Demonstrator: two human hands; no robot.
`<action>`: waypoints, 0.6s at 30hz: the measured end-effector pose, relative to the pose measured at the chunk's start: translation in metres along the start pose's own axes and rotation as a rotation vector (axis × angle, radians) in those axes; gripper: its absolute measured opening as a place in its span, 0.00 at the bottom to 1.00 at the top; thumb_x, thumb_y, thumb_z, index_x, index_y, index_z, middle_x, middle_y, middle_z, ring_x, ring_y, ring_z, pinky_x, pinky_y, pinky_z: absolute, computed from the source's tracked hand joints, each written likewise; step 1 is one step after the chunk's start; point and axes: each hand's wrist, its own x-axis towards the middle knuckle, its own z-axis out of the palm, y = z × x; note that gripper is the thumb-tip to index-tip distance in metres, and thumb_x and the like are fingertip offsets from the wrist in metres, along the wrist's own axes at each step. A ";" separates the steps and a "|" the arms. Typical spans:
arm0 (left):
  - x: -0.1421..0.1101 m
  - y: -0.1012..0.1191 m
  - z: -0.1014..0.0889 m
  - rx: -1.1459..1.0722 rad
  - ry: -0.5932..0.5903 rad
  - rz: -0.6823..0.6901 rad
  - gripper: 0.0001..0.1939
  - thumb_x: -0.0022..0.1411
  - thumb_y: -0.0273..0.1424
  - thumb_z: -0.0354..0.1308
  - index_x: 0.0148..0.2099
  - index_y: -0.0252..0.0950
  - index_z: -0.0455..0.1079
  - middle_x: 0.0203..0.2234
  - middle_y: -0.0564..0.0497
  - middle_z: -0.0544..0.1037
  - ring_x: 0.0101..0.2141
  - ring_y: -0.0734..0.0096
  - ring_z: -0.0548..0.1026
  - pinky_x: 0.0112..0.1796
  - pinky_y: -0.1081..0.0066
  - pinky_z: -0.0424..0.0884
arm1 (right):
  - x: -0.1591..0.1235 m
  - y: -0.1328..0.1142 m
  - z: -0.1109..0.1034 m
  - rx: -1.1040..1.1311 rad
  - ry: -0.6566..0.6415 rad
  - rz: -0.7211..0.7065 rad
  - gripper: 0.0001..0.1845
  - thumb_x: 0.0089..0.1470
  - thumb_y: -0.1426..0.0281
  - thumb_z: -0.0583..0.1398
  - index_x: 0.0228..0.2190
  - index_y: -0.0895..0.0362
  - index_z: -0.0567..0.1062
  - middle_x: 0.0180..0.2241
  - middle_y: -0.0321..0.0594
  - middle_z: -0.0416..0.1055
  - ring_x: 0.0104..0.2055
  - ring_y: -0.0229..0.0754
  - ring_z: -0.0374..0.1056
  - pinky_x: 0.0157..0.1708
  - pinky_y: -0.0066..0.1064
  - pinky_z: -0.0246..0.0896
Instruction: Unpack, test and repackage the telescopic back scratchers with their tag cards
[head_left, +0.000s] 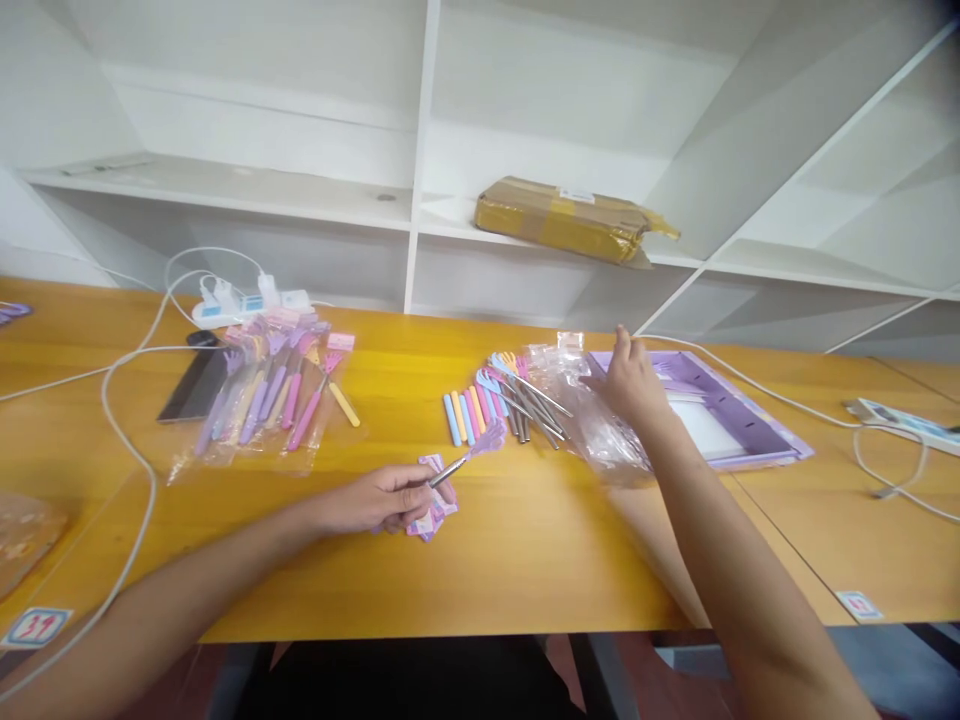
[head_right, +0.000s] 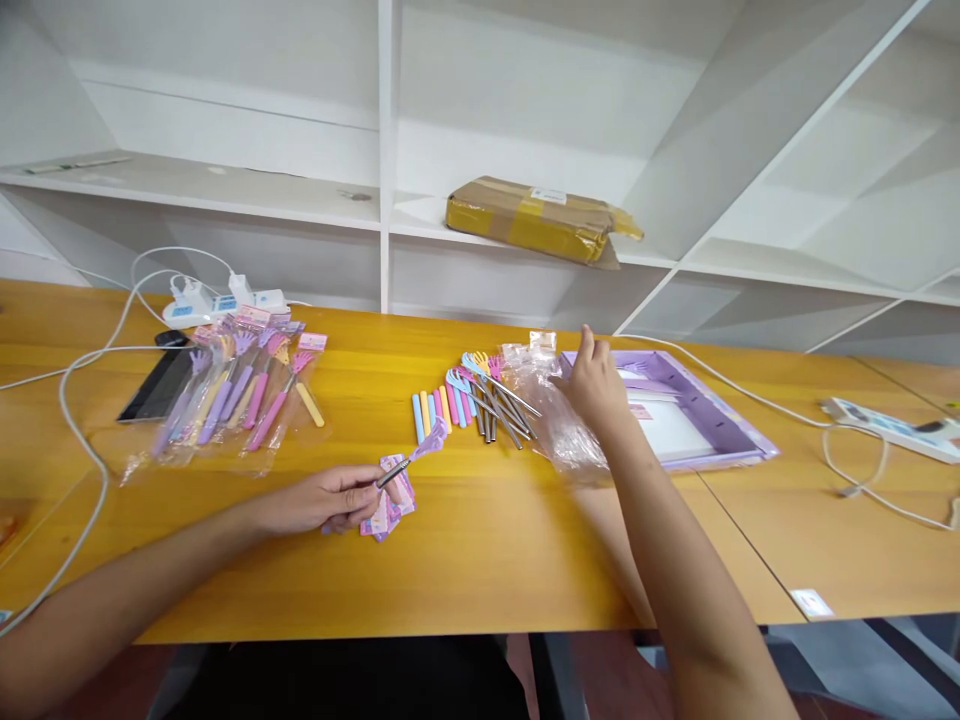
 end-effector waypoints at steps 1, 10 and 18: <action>0.000 0.002 0.002 0.032 0.013 0.032 0.22 0.75 0.50 0.56 0.55 0.36 0.69 0.33 0.53 0.72 0.27 0.77 0.66 0.27 0.75 0.61 | -0.005 -0.010 -0.009 0.059 0.013 -0.016 0.47 0.60 0.50 0.66 0.67 0.67 0.60 0.59 0.70 0.67 0.59 0.65 0.69 0.55 0.52 0.66; -0.002 -0.020 0.015 1.528 0.566 0.406 0.10 0.74 0.30 0.53 0.36 0.38 0.66 0.28 0.50 0.75 0.28 0.65 0.73 0.30 0.67 0.65 | -0.145 -0.213 -0.045 0.676 -0.636 -0.615 0.24 0.66 0.47 0.61 0.37 0.55 0.76 0.34 0.41 0.77 0.32 0.41 0.70 0.33 0.30 0.59; -0.004 -0.019 0.008 1.773 0.617 0.472 0.11 0.71 0.21 0.53 0.35 0.37 0.67 0.23 0.53 0.76 0.23 0.67 0.75 0.25 0.69 0.65 | -0.168 -0.261 -0.021 1.350 -0.753 -0.103 0.39 0.70 0.39 0.48 0.18 0.54 0.65 0.19 0.36 0.65 0.24 0.37 0.62 0.28 0.31 0.59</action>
